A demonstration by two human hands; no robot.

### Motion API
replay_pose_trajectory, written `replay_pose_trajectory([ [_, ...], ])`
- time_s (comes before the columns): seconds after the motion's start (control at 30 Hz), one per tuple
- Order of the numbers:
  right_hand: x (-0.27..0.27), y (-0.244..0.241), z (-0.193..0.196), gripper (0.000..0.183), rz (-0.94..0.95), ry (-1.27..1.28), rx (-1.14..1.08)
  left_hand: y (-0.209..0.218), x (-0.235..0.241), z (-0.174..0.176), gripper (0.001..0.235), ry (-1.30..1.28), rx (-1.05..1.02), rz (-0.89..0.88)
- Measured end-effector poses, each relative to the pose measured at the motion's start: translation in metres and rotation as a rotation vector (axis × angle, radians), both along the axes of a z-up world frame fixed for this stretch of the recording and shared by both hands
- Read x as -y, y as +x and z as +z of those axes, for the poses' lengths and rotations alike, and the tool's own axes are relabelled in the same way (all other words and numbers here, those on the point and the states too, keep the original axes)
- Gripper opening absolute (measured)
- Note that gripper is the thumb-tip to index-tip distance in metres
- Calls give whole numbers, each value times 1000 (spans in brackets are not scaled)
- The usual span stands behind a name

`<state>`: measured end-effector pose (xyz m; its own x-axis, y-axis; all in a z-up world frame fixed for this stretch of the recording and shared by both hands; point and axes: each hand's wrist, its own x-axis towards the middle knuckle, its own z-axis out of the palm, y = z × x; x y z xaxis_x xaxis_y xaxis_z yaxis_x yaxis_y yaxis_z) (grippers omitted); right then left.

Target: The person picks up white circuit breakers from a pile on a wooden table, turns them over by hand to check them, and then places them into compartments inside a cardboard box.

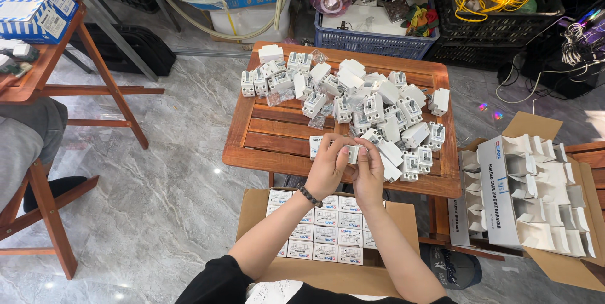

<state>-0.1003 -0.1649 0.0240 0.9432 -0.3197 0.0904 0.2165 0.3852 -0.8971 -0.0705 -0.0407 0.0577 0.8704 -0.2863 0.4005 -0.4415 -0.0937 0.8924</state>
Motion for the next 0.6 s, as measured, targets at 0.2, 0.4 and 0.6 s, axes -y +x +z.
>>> replay_pose_trajectory([
  [0.2, -4, -2, 26, 32, 8, -50, -11, 0, 0, 5, 42, -110, -12, -13],
  [0.4, 9, -3, 24, 37, -39, 12, -25, 14, -8, -14, 67, -369, -239, -322],
  [0.6, 13, -15, 47, 73, -192, -659, 19, -23, -10, 49, 81, -202, -163, -379],
])
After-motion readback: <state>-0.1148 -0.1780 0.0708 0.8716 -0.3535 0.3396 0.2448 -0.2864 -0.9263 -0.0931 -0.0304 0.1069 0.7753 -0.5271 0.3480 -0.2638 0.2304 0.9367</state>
